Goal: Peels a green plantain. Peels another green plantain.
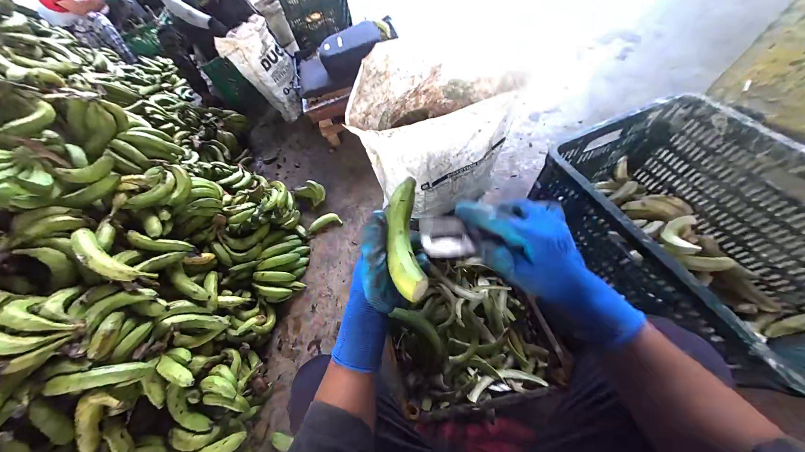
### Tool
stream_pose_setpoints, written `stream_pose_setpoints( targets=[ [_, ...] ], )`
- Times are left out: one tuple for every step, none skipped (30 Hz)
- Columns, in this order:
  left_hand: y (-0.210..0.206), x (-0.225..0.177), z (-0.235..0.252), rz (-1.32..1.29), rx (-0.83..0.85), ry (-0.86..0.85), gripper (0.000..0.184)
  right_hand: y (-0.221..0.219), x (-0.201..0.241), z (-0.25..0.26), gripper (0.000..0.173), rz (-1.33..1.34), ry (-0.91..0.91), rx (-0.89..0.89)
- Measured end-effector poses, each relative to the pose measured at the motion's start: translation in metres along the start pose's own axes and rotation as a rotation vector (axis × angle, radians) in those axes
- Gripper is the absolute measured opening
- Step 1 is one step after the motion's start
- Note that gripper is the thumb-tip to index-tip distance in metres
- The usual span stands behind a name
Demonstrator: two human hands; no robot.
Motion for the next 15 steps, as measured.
stream_pose_setpoints(
  targets=[
    [0.004, -0.003, 0.002, 0.072, -0.006, -0.036, 0.052, -0.005, 0.014, -0.008, 0.051, 0.022, 0.054, 0.009],
    [0.007, -0.004, 0.002, 0.147, -0.024, -0.062, 0.051, -0.009, 0.025, -0.014, 0.050, 0.042, 0.077, 0.029],
    [0.006, -0.002, 0.000, 0.205, -0.025, -0.082, 0.049, -0.013, 0.030, -0.015, 0.048, 0.043, 0.069, 0.033],
    [0.002, 0.004, -0.003, 0.224, 0.006, -0.089, 0.047, -0.014, 0.029, -0.012, 0.045, 0.025, 0.035, 0.003],
    [-0.004, 0.013, -0.005, 0.191, 0.026, -0.066, 0.044, -0.013, 0.022, -0.005, 0.044, -0.023, -0.021, -0.060],
    [-0.009, 0.022, -0.006, 0.121, 0.039, -0.033, 0.042, -0.009, 0.009, 0.004, 0.045, -0.086, -0.092, -0.136],
    [-0.013, 0.027, -0.007, 0.050, 0.058, -0.007, 0.040, -0.003, -0.006, 0.013, 0.047, -0.147, -0.177, -0.212],
    [-0.012, 0.029, -0.008, -0.009, 0.077, 0.016, 0.039, 0.004, -0.019, 0.021, 0.049, -0.189, -0.255, -0.276],
    [-0.008, 0.028, -0.008, -0.034, 0.079, 0.029, 0.041, 0.011, -0.028, 0.025, 0.050, -0.212, -0.306, -0.302],
    [-0.002, 0.024, -0.007, -0.044, 0.044, 0.022, 0.039, 0.013, -0.027, 0.025, 0.050, -0.192, -0.320, -0.275],
    [0.005, 0.018, -0.004, -0.030, 0.009, 0.000, 0.039, 0.010, -0.017, 0.020, 0.048, -0.127, -0.278, -0.217],
    [0.011, 0.011, -0.002, 0.014, -0.021, -0.053, 0.040, 0.002, -0.001, 0.012, 0.048, -0.048, -0.195, -0.157],
    [0.016, 0.005, 0.000, 0.081, -0.056, -0.126, 0.042, -0.009, 0.014, 0.003, 0.049, 0.050, -0.105, -0.075],
    [0.019, 0.001, 0.001, 0.126, -0.072, -0.182, 0.044, -0.020, 0.028, -0.006, 0.051, 0.163, -0.054, 0.028],
    [0.019, 0.000, 0.000, 0.154, -0.082, -0.211, 0.044, -0.027, 0.037, -0.010, 0.052, 0.219, -0.039, 0.096]
  ],
)
Point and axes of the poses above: each hand's wrist, its own z-axis towards the middle knuckle, its own y-axis out of the back of the hand, x = y × z, the point moved 5 cm from there along z, towards the middle knuckle, and after that the axes turned 4 degrees about x, right-handed, at the moved point
